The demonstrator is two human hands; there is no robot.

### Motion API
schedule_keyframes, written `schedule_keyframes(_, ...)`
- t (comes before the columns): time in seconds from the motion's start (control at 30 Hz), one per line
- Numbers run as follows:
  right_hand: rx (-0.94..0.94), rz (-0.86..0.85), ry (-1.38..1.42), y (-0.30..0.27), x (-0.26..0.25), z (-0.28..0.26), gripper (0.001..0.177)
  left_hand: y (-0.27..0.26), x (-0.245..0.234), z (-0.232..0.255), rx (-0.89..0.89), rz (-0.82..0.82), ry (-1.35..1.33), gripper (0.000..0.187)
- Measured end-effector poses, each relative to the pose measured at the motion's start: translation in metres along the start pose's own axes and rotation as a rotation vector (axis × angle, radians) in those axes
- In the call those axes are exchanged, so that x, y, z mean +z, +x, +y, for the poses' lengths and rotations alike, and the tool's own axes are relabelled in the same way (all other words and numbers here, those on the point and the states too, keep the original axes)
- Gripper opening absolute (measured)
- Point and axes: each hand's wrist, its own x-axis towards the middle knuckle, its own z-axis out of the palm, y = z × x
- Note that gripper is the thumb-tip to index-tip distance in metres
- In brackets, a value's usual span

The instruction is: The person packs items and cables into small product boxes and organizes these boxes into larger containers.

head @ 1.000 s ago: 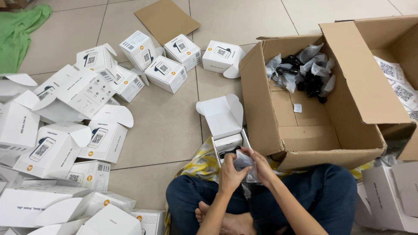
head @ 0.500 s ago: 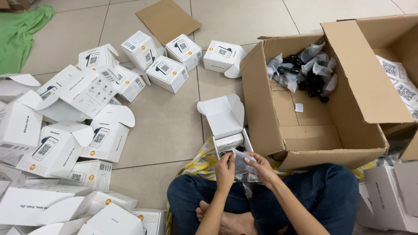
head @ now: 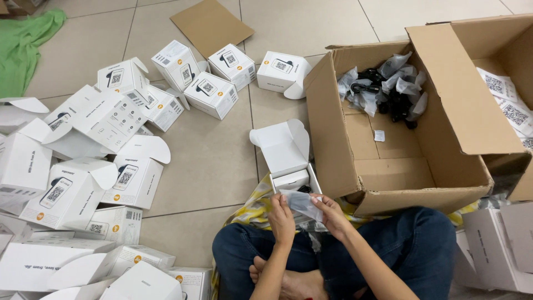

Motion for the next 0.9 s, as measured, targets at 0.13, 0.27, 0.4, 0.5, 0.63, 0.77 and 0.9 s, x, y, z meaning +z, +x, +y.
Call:
schedule_keyframes(0.13, 0.016, -0.019, 0.063, 0.0, -0.003, -0.003, 0.029, -0.001, 0.002, -0.002, -0.267, -0.118, -0.099, 0.026)
schedule_keyframes(0.27, 0.036, 0.032, 0.005, -0.011, 0.016, -0.016, 0.027, -0.004, 0.002, -0.008, -0.149, -0.179, -0.132, 0.027)
schedule_keyframes(0.4, -0.029, 0.055, 0.003, 0.003, -0.007, -0.003, 0.022, -0.005, 0.002, -0.004, -0.092, -0.244, -0.11, 0.031)
schedule_keyframes(0.5, -0.084, 0.061, -0.02, 0.012, -0.022, 0.004, 0.018, 0.006, -0.009, 0.025, -0.058, -0.225, -0.26, 0.055)
schedule_keyframes(0.63, -0.117, 0.038, 0.042, 0.027, -0.044, 0.018, 0.017, 0.003, -0.006, 0.022, -0.069, -0.344, -0.113, 0.048)
schedule_keyframes(0.77, -0.088, 0.051, 0.109, 0.008, 0.0, -0.009, 0.032, -0.002, -0.008, 0.021, 0.267, -0.18, 0.018, 0.042)
schedule_keyframes(0.9, -0.022, -0.109, 0.207, -0.002, 0.023, -0.024, 0.051, -0.01, -0.003, 0.01, 0.389, -0.3, 0.104, 0.041)
